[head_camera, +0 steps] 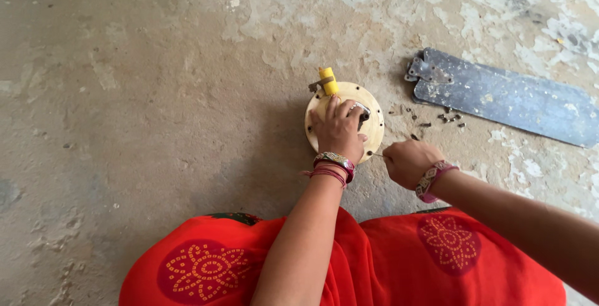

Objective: The person is assembling a ceiling fan base on the floor. They use a screwdriver to tighten screws into the base, handling the fan base and screws with both hands.

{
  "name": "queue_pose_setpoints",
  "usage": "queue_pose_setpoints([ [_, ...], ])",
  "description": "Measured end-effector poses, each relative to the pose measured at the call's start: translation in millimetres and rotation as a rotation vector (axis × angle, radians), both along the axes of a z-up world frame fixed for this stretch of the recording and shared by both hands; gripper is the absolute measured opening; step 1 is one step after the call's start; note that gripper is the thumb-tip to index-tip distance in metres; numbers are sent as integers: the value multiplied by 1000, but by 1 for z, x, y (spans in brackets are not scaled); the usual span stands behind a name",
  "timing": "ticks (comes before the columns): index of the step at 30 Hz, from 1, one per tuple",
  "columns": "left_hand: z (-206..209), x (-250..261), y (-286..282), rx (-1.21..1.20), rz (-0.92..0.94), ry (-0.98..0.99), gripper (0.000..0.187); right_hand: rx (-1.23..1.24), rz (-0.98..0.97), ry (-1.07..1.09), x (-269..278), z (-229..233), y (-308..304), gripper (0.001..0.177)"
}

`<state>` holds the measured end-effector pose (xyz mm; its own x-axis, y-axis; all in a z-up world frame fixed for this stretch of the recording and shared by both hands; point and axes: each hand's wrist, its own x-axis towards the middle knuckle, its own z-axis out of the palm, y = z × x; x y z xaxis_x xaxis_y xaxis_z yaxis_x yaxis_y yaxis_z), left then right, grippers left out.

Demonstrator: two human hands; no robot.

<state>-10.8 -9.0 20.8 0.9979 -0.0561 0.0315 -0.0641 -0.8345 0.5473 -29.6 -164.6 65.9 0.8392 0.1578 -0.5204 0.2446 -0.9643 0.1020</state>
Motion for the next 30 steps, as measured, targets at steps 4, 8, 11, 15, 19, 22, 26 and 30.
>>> queue_pose_setpoints([
  [4,-2,-1,1,-6,-13,-8,60,117,-36,-59,-6,0,-2,29],
  [8,-2,-1,0,-14,-5,-18,62,141,-77,-38,-3,2,-2,27],
  [11,-4,0,-1,-9,-6,-10,61,159,-150,-9,0,-1,-3,30],
  [15,-11,3,-2,-15,-8,-23,62,146,-168,34,9,-13,-6,31],
  [19,-13,4,-1,17,-34,-6,62,161,-136,13,14,-17,-1,29],
  [22,-13,6,0,36,-38,5,63,139,-93,-37,12,-9,2,27],
  [26,-23,10,-1,66,-57,-6,69,56,-209,61,12,-8,8,30],
  [30,-31,18,16,-15,-99,53,73,50,-71,-72,12,-16,11,26],
])
